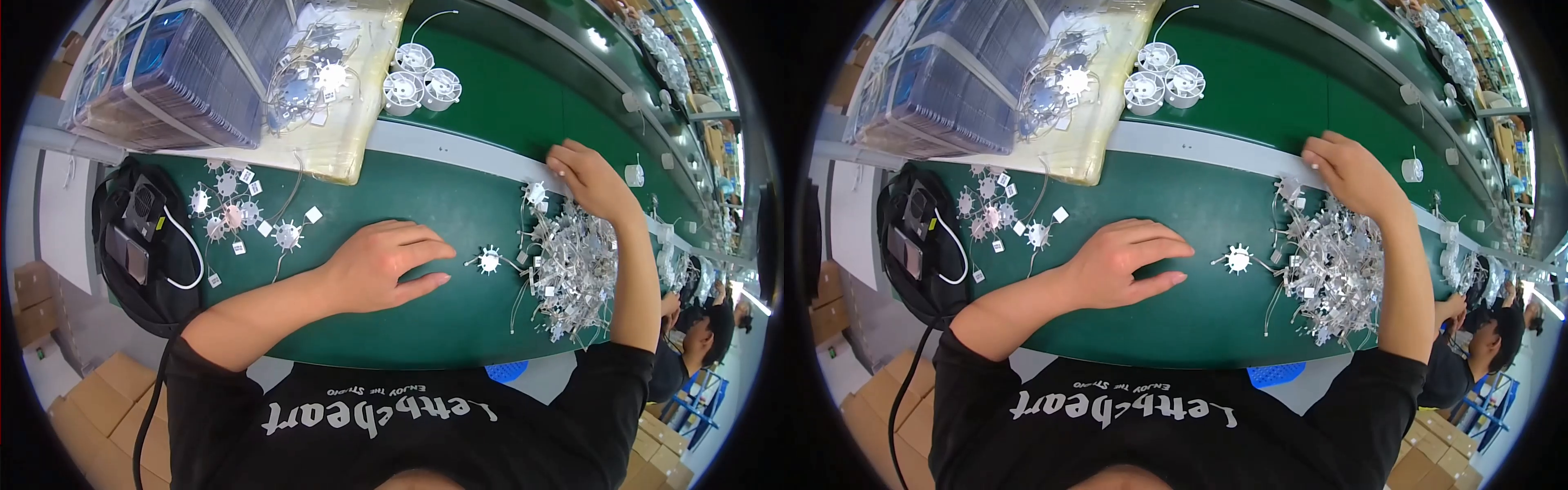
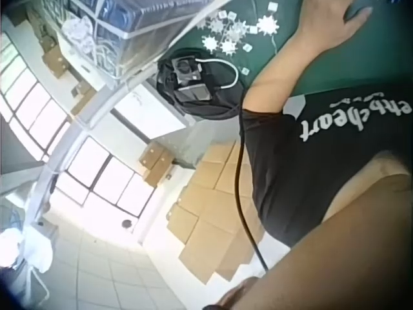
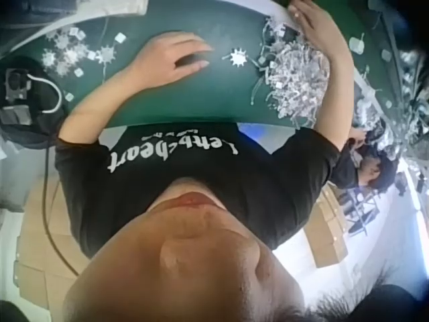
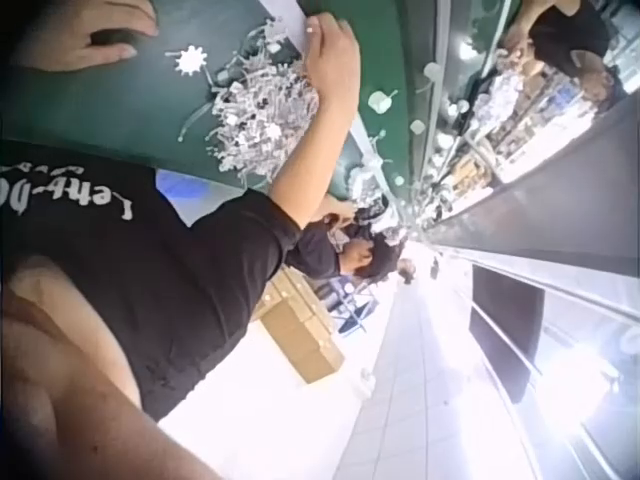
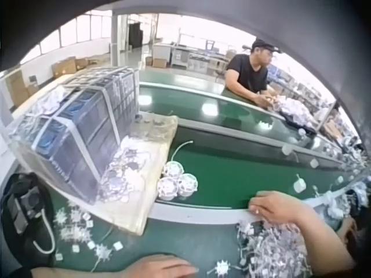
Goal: The recorder is assembling circular LED light components by hand at an industrial assembly line.
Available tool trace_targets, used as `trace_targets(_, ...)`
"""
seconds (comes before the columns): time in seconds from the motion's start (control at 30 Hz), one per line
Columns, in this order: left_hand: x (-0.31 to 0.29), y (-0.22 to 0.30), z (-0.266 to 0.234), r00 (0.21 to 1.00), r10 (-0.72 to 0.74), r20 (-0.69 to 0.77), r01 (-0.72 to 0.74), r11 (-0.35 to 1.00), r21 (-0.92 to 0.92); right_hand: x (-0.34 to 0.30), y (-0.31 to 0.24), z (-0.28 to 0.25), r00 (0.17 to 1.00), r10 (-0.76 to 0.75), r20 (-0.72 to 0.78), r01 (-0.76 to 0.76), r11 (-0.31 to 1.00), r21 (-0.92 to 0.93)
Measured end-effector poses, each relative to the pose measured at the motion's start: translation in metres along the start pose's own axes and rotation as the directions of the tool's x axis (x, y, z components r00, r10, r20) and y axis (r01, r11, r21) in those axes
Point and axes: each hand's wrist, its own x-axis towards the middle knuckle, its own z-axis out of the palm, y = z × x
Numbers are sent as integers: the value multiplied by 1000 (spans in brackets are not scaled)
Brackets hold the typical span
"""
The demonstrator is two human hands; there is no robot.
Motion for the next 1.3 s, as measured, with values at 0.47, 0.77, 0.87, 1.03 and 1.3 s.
trace_targets(0.47,-2,-3,1,1000,-16,-24,16,1000,-19,-67,-105,1,926,146,-347,-123,988,89)
trace_targets(0.77,-3,-6,3,999,33,7,-33,999,28,88,-72,-33,952,61,-300,251,406,879)
trace_targets(0.87,-2,-7,5,999,40,5,-40,998,41,141,-89,-28,951,30,-309,186,741,646)
trace_targets(1.03,-3,-7,7,999,35,8,-35,999,21,207,-68,-16,869,-429,-246,297,850,-435)
trace_targets(1.3,-7,0,3,1000,28,-6,-28,999,-25,106,-91,-57,861,-339,-380,123,863,-491)
